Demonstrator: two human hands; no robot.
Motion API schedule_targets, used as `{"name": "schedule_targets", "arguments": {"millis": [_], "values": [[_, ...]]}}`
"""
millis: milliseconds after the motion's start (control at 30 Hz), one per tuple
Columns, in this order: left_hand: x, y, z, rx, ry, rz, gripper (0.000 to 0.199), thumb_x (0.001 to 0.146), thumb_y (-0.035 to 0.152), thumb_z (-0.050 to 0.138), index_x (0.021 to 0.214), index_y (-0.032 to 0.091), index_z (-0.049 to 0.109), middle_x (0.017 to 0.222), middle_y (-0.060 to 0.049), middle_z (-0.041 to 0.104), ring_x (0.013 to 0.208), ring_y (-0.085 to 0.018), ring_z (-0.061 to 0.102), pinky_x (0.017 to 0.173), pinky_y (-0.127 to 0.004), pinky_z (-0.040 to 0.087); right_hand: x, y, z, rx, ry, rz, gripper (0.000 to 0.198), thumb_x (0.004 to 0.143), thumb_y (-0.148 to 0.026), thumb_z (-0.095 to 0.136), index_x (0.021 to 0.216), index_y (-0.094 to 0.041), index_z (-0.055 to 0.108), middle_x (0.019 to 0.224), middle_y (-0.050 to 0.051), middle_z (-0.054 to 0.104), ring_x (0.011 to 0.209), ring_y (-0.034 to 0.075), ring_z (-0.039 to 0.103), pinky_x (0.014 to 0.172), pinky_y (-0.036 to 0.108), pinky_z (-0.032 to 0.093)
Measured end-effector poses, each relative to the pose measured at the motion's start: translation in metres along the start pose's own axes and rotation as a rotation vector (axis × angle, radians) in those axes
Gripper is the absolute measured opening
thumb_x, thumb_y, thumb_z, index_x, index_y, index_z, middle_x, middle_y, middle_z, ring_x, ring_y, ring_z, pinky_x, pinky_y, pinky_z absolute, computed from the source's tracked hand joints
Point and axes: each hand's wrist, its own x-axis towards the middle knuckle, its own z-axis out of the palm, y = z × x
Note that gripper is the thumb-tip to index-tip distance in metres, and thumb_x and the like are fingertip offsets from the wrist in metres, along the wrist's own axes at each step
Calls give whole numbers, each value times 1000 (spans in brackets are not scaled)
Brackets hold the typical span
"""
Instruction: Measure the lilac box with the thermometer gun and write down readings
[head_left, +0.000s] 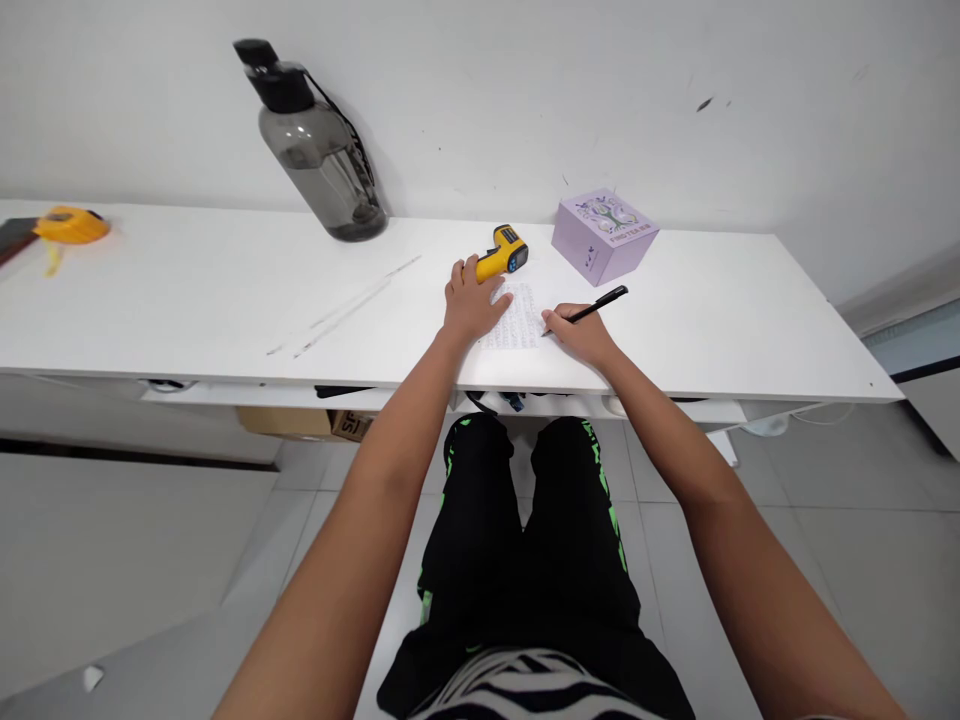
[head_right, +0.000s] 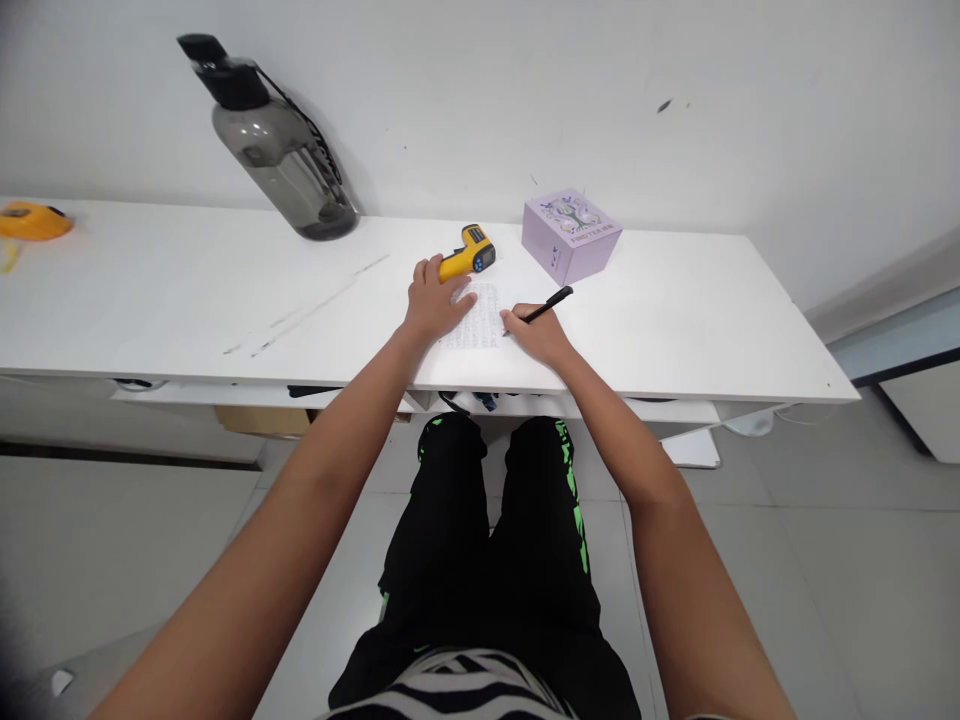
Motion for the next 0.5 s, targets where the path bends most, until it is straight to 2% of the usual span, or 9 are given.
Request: {"name": "schedule_targets", "arguments": {"millis": [500], "values": [[-1, 1, -2, 2, -25, -14, 54, 95, 61, 45, 140, 36, 60, 171, 1, 21, 158, -37, 10, 125, -53, 19, 0, -2, -2, -9, -33, 18, 33, 83, -42, 59, 60, -18, 64, 56, -1, 55, 60, 14, 48, 65, 30, 39]]}}
